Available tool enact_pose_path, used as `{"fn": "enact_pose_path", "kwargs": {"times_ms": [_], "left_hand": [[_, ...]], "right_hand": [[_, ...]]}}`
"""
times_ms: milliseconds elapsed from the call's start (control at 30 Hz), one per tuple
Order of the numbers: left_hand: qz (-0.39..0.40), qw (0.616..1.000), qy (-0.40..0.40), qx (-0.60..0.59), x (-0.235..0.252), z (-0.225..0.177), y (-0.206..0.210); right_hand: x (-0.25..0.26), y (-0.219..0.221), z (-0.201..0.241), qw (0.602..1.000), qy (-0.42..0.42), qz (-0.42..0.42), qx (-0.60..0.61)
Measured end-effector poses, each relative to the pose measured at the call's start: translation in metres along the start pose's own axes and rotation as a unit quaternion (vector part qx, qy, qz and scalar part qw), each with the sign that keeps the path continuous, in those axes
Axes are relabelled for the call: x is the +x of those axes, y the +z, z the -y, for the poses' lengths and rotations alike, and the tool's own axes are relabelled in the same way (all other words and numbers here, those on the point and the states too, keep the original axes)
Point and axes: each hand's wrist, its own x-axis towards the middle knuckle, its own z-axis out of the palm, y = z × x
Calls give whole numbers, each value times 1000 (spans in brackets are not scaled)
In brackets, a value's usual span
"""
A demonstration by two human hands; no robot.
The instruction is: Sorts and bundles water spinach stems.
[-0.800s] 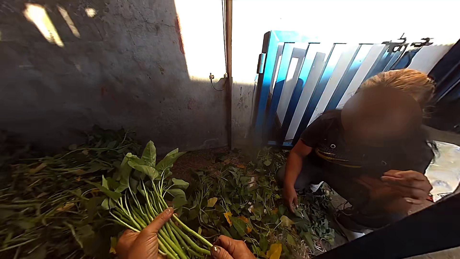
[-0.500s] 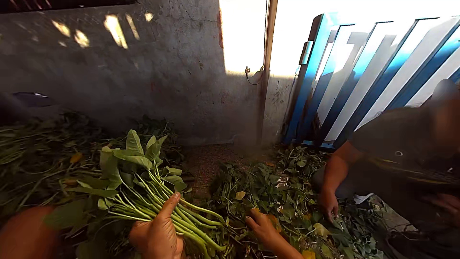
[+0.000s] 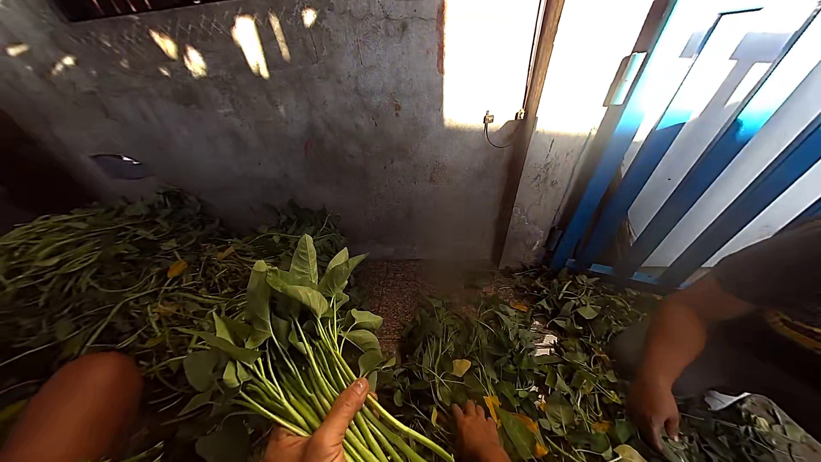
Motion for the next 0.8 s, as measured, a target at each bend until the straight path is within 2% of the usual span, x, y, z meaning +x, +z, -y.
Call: {"fn": "enact_pose_path", "kwargs": {"times_ms": [133, 200, 267, 300, 367, 400, 433, 467, 533, 567, 667, 700, 800], "left_hand": [[13, 1000, 3, -9, 1, 3, 2], [9, 1000, 7, -7, 3, 4, 3], [3, 1000, 9, -3, 3, 3, 3], [1, 1000, 9, 0, 3, 2, 4], [-1, 1000, 10, 8, 3, 1, 5], [-4, 1000, 9, 10, 3, 0, 6], [-8, 1000, 8, 10, 2, 1, 6], [-10, 1000, 4, 10, 1, 2, 6], [-8, 1000, -8, 8, -1, 4, 5], [-1, 1000, -12, 5, -1, 4, 5], [8, 1000, -24, 5, 0, 6, 1], [7, 1000, -30, 5, -1, 7, 0], [4, 999, -39, 3, 1, 7, 0]], "right_hand": [[14, 0, -2, 999, 37, 13, 22], [12, -10, 1, 994, 33, 16, 103], [-3, -21, 3, 969, -22, -10, 247], [-16, -27, 4, 935, -74, -41, 345], [-55, -39, 8, 798, -173, -74, 572], [-70, -42, 5, 731, -186, -75, 653], [-78, -42, -1, 688, -169, -88, 700], [-80, -41, -7, 666, -126, -123, 725], [-86, -51, -20, 649, -31, -168, 741], [-95, -64, -22, 635, -9, -175, 753], [-139, -98, -19, 600, -75, -185, 774], [-151, -104, -18, 607, -102, -178, 768], [-155, -104, -34, 675, -119, -115, 719]]}}
